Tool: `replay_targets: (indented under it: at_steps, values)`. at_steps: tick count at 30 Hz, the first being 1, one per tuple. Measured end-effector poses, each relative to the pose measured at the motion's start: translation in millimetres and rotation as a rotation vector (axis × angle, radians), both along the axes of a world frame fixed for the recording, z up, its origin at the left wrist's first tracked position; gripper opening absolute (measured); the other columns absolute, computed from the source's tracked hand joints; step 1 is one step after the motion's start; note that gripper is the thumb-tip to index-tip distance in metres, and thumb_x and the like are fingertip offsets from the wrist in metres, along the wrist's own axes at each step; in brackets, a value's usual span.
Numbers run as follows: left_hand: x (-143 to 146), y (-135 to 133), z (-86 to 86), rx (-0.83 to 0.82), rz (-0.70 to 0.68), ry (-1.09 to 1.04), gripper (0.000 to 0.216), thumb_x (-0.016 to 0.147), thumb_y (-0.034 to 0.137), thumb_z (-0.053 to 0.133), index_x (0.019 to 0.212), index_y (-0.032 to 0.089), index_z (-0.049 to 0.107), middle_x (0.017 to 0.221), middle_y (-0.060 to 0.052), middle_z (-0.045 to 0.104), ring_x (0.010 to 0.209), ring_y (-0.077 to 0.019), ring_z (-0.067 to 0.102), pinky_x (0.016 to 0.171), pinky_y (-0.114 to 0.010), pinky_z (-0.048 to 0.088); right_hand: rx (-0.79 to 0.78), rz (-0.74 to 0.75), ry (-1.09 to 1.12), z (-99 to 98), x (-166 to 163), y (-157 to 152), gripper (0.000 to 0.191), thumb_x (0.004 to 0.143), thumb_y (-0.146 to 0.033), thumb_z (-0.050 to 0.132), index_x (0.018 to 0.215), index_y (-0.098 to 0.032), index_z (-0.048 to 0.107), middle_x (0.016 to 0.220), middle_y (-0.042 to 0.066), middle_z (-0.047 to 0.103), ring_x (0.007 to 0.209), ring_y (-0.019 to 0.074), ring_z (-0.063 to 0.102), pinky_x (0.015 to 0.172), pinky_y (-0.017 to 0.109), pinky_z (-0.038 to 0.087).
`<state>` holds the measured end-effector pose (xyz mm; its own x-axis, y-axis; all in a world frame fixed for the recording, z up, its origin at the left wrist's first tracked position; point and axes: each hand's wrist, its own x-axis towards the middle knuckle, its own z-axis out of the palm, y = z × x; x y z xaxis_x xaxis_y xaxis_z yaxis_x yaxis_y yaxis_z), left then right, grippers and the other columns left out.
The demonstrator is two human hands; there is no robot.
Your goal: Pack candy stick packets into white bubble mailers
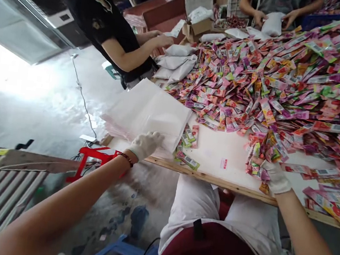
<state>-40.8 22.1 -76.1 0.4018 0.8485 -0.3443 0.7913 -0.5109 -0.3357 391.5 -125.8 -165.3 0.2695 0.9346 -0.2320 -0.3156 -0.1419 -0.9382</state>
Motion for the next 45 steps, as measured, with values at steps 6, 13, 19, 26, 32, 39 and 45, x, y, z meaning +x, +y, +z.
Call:
replay_targets:
  at_steps: [6, 13, 19, 26, 32, 39, 45]
  values:
    - [81, -28, 5.9, 0.115, -0.054, -0.318, 0.035, 0.096, 0.033, 0.047, 0.126, 0.016, 0.054, 0.109, -0.015, 0.062, 0.099, -0.0285, 0.063, 0.077, -0.037, 0.051, 0.071, -0.03, -0.156, 6.3, -10, -4, 0.031, 0.065, -0.032, 0.08, 0.089, -0.025, 0.063, 0.07, -0.002, 0.068, 0.064, 0.0188, 0.067, 0.061, 0.035, 0.058]
    - [227, -75, -60.2, -0.317, 0.048, -0.867, 0.017, 0.08, 0.029, 0.066, 0.089, 0.014, 0.07, 0.097, -0.015, 0.067, 0.089, -0.0259, 0.065, 0.078, -0.034, 0.051, 0.166, -0.016, -0.921, 31.3, -36, -15, 0.036, 0.069, -0.03, 0.067, 0.102, -0.022, 0.057, 0.094, 0.007, 0.069, 0.08, 0.0233, 0.064, 0.076, 0.04, 0.054]
    - [243, -72, -94.0, -0.524, 0.383, -1.387, 0.035, 0.089, 0.028, 0.042, 0.091, 0.012, 0.073, 0.073, -0.006, 0.071, 0.065, -0.0162, 0.063, 0.061, -0.026, 0.05, 0.06, 0.256, -1.62, 34.5, -40, -29, 0.056, 0.077, -0.028, 0.057, 0.128, -0.006, 0.051, 0.111, 0.02, 0.066, 0.1, 0.0325, 0.058, 0.088, 0.043, 0.04]
    - [238, -73, -88.5, -0.54, 0.356, -1.538, 0.029, 0.085, 0.024, 0.047, 0.09, 0.014, 0.074, 0.089, -0.009, 0.075, 0.082, -0.0179, 0.065, 0.073, -0.027, 0.051, 0.217, 0.802, -1.748, 54.5, -29, -7, 0.055, 0.076, -0.026, 0.058, 0.128, -0.009, 0.057, 0.12, 0.02, 0.063, 0.103, 0.0318, 0.056, 0.09, 0.043, 0.036]
    - [242, -82, -61.6, -0.237, 0.19, -1.348, 0.026, 0.088, 0.023, 0.047, 0.069, 0.017, 0.065, 0.072, -0.005, 0.066, 0.07, -0.0164, 0.059, 0.069, -0.028, 0.046, -0.006, 0.789, -1.735, 61.8, -39, 8, 0.053, 0.077, -0.037, 0.062, 0.124, -0.013, 0.059, 0.119, 0.019, 0.064, 0.104, 0.0331, 0.057, 0.086, 0.043, 0.042]
    - [259, -94, -50.5, -0.059, 0.081, -1.069, 0.027, 0.089, 0.02, 0.048, 0.104, 0.018, 0.07, 0.096, -0.01, 0.071, 0.089, -0.0229, 0.066, 0.078, -0.032, 0.048, -0.264, 0.73, -1.712, 56.5, -53, 29, 0.045, 0.069, -0.038, 0.072, 0.106, -0.012, 0.066, 0.108, 0.021, 0.065, 0.103, 0.0359, 0.058, 0.084, 0.044, 0.046]
    - [257, -92, -64.6, -0.023, 0.041, -1.066, 0.028, 0.091, 0.016, 0.046, 0.113, 0.019, 0.064, 0.104, -0.009, 0.069, 0.098, -0.0221, 0.066, 0.085, -0.031, 0.049, -0.025, 0.528, -1.672, 40.8, -53, -6, 0.074, 0.072, -0.036, 0.071, 0.134, -0.004, 0.046, 0.128, 0.023, 0.055, 0.115, 0.0351, 0.048, 0.098, 0.046, 0.037]
